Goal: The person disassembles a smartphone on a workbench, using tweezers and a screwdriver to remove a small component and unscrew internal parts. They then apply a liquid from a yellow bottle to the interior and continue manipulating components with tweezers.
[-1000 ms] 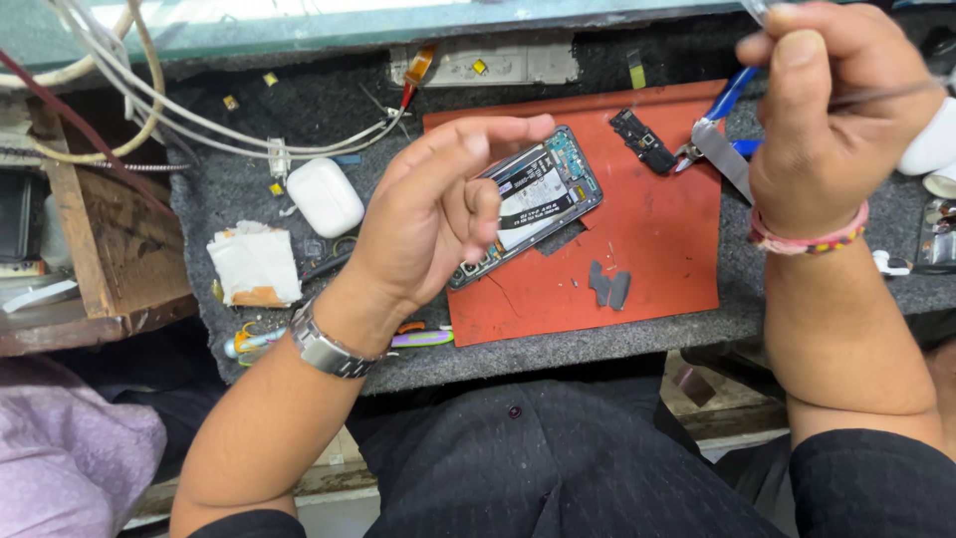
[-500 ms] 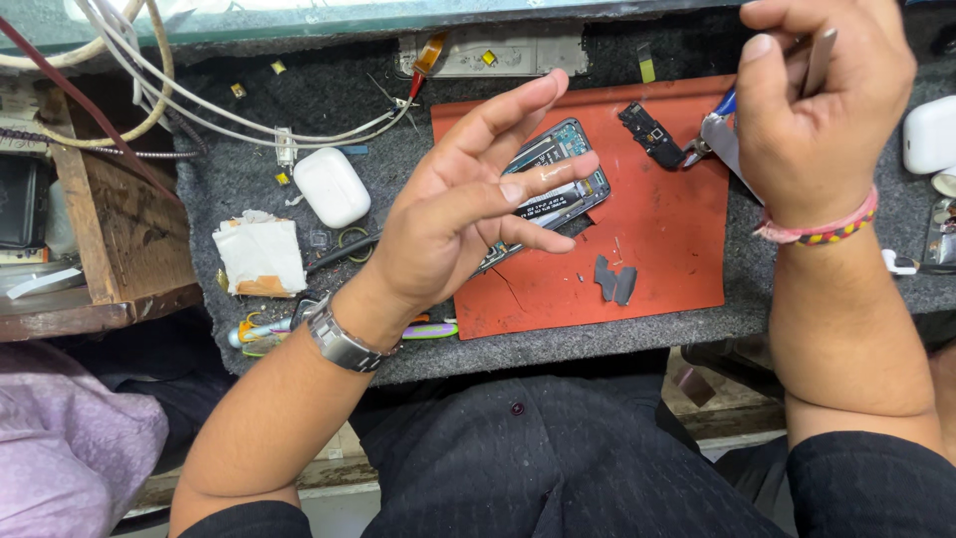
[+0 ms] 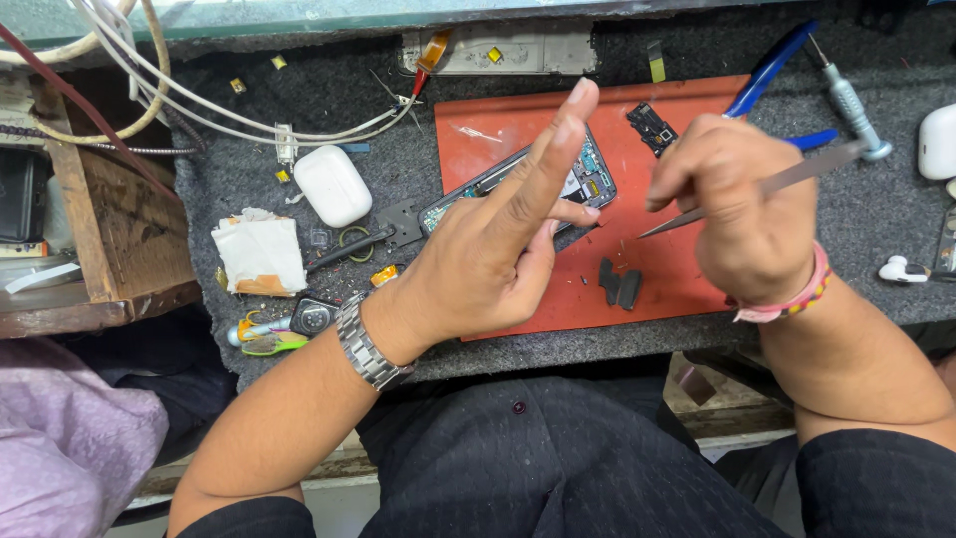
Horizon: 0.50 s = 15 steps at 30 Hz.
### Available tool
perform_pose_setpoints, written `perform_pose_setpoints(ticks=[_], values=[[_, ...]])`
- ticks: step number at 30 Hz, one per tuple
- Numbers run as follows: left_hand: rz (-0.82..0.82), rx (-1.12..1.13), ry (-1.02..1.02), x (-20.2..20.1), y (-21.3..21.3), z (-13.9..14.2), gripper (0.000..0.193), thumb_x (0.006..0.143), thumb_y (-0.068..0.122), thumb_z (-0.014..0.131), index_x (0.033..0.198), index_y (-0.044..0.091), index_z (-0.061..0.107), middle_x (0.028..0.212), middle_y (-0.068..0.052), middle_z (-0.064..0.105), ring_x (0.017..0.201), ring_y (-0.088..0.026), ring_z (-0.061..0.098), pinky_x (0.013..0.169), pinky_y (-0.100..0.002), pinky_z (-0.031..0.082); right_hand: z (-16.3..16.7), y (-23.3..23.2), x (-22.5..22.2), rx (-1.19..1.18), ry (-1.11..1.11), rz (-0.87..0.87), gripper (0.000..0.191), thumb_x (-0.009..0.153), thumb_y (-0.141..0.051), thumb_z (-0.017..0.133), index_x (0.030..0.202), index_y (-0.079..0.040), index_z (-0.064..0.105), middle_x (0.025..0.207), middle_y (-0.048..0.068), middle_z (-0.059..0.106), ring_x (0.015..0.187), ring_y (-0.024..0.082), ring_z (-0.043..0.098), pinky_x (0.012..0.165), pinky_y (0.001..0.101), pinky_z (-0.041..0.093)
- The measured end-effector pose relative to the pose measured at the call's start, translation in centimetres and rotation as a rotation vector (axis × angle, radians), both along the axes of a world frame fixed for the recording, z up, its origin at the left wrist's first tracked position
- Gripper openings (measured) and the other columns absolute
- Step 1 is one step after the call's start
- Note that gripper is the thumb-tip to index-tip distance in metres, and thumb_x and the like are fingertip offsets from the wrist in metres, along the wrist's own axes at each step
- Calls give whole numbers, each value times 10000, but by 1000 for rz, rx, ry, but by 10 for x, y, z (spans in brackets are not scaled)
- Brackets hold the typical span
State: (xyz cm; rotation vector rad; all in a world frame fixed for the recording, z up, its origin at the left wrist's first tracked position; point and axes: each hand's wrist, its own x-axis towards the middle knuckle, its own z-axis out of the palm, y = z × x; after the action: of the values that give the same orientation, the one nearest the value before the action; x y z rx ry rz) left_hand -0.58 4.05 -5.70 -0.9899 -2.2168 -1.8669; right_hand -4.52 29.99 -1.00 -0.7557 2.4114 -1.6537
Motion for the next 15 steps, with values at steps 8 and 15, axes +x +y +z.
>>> perform_pose_setpoints(ticks=[8, 15], values=[[29, -218, 133, 2, 4, -8, 940, 981, -115, 594, 1661, 231, 45, 1695, -166, 158, 1073, -229, 761, 780, -260, 617, 1, -22, 7, 382, 283, 164, 249, 860, -64, 784, 1081, -8, 685, 853, 123, 604, 698, 281, 618, 598, 385, 491], [21, -304, 243, 4, 8, -11, 926, 976, -57, 628, 1664, 243, 87, 1706, -168, 131, 1048, -261, 736, 798, -306, 602, -3, -28, 8, 389, 281, 150, 217, 861, -103, 806, 977, -26, 639, 846, 101, 616, 734, 302, 637, 625, 402, 512]])
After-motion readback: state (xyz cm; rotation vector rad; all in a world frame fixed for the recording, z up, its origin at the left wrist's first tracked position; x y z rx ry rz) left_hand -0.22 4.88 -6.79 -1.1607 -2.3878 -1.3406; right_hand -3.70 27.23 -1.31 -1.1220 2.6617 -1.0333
